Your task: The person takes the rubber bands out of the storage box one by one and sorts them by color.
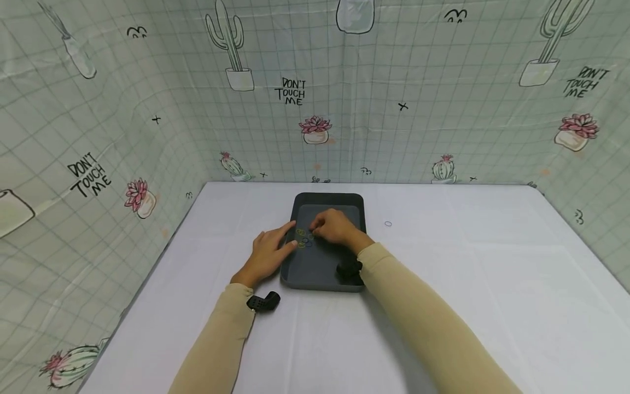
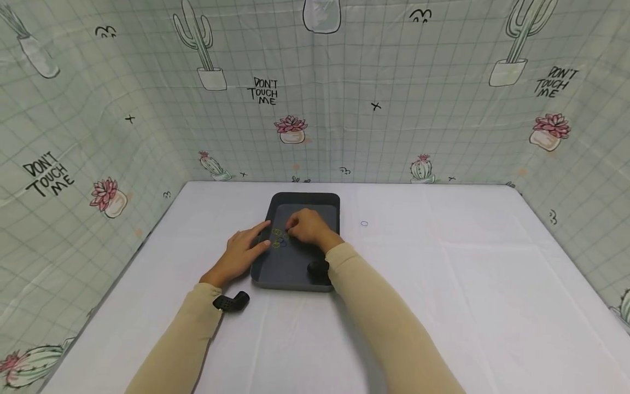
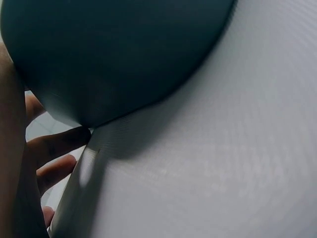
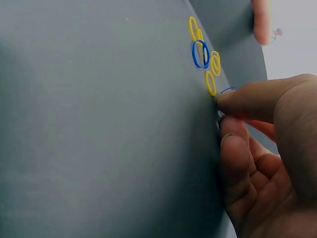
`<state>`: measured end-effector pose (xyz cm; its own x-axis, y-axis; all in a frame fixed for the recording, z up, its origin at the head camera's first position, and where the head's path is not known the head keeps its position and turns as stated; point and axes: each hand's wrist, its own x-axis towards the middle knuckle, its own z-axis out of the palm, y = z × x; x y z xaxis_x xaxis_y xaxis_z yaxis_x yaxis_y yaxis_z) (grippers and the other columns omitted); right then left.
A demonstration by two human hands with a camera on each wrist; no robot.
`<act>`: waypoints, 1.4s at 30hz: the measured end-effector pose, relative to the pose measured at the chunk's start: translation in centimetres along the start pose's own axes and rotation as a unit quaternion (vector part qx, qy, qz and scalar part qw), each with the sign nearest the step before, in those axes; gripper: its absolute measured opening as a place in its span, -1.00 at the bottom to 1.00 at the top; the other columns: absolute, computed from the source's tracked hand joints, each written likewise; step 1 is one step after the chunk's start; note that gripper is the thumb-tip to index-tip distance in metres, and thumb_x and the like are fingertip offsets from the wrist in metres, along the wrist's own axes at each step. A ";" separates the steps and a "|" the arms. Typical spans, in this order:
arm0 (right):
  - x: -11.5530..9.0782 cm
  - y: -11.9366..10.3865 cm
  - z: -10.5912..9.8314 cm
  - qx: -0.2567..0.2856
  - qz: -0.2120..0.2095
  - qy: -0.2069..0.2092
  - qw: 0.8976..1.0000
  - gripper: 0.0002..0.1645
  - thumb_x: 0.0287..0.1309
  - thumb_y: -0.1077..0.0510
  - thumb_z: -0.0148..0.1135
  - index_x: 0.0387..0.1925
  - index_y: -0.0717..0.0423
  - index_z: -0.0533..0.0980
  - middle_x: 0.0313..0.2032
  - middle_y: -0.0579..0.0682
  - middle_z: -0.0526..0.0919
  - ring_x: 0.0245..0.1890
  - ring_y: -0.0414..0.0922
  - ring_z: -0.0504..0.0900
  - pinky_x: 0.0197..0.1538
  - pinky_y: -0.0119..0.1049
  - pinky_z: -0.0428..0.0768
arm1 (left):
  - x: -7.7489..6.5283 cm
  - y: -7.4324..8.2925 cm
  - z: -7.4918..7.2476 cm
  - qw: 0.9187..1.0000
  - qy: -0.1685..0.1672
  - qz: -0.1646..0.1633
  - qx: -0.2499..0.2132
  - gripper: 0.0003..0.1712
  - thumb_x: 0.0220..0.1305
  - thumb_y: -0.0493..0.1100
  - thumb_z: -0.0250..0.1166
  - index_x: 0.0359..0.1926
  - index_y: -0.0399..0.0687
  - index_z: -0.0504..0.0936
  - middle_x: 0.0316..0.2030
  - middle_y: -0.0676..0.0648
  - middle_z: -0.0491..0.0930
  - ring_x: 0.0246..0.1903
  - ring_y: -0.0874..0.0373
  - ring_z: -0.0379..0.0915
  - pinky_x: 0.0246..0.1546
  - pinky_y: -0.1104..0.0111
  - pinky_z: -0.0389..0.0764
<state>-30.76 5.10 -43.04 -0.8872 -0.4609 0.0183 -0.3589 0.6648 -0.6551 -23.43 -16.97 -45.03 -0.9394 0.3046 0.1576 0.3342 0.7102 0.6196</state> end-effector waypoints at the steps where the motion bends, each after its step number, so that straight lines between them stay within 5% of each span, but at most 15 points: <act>1: 0.0 0.1 0.0 0.001 0.000 0.002 1.000 -0.82 0.27 0.23 0.28 -0.15 0.11 0.73 -0.25 -0.04 0.75 -0.29 -0.15 0.63 -0.14 -0.21 0.59 | 0.1 0.1 0.0 1.000 -0.001 -0.001 -0.001 -0.32 0.50 0.14 0.05 0.54 0.10 0.24 0.44 -0.11 0.30 0.42 -0.15 0.15 0.42 -0.20 -0.21; 7: -0.1 0.7 -0.2 0.059 0.018 0.004 0.998 -0.82 0.31 0.21 0.26 -0.15 0.13 0.72 -0.32 -0.02 0.71 -0.46 -0.14 0.62 -0.39 -0.28 0.63 | 0.2 0.1 0.2 1.000 -0.002 -0.002 -0.001 -0.31 0.49 0.14 0.04 0.55 0.09 0.22 0.44 -0.12 0.29 0.42 -0.14 0.14 0.41 -0.21 -0.23; 15: -0.3 1.1 -0.5 0.164 0.050 0.033 0.985 -0.83 0.27 0.25 0.30 -0.14 0.21 0.71 -0.37 0.04 0.73 -0.40 -0.10 0.70 -0.41 -0.25 0.67 | 0.2 0.3 0.0 1.000 0.000 0.002 0.000 -0.33 0.50 0.12 0.05 0.54 0.09 0.24 0.43 -0.13 0.31 0.42 -0.14 0.15 0.41 -0.22 -0.22; 42: -0.4 1.5 -0.5 0.181 0.055 0.022 0.982 -0.77 0.29 0.23 0.30 -0.05 0.18 0.69 -0.30 0.03 0.73 -0.36 -0.09 0.70 -0.38 -0.22 0.69 | -0.2 0.7 -0.3 1.000 -0.004 -0.007 -0.002 -0.31 0.49 0.11 0.07 0.54 0.07 0.24 0.43 -0.15 0.30 0.42 -0.16 0.14 0.41 -0.22 -0.24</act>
<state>-31.12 6.57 -43.67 -0.9289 -0.3682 -0.0400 -0.1418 0.4535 -0.8799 -22.99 -16.72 -44.44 -0.9430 0.3007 0.1425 0.3214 0.7120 0.6244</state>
